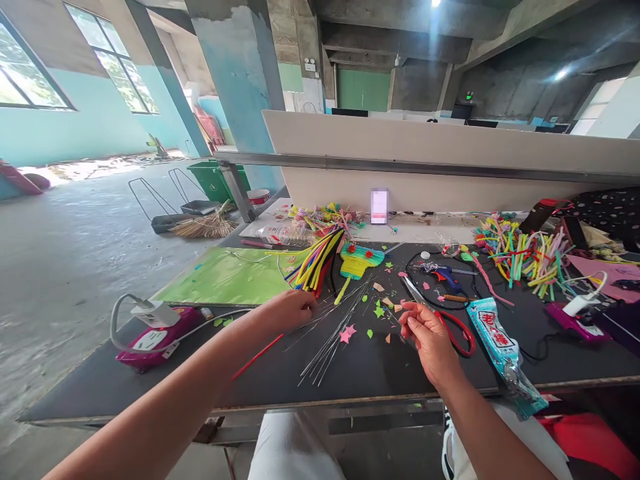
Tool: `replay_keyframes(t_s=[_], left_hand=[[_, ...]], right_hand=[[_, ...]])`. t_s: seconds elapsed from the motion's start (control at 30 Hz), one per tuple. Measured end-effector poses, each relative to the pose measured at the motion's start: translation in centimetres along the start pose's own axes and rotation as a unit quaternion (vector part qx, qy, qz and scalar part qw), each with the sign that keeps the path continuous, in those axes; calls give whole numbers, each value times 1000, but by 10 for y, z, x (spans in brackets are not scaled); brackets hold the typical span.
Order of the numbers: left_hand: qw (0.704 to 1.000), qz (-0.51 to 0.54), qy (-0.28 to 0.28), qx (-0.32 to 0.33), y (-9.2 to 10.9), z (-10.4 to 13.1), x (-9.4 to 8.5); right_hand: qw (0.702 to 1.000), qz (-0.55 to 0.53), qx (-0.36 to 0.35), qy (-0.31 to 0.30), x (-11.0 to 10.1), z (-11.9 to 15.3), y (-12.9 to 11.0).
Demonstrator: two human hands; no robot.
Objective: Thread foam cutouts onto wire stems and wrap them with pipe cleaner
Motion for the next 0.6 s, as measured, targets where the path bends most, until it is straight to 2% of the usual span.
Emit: replay_keyframes(t_s=[0.2,0.3,0.37,0.47,0.53,0.6], left_hand=[[975,219,-15,-17,-8,2,-7],[958,286,-13,-18,0,6,-19],[946,324,-16,-15,12,9,-26],[909,414,-35,27,44,7,-27],[886,451,-74,73,72,0,-16],[873,462,-130,94,95,-10,3]], right_hand=[[1000,11,12,-11,5,2,1],[1000,8,17,-25,9,5,2],[999,-3,22,-38,13,5,1],[997,-47,30,-53,21,0,-9],[993,-100,33,-56,26,-8,-20],[987,-146,26,-55,28,-19,-33]])
Point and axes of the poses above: each hand's wrist, its own z-axis away from the middle knuckle, its own x-axis out of the palm, y = z × x, the point moved 5 cm from there along -z, towards the middle knuckle, and after that the axes turned 1 degree about -x, right-handed, at the moved point
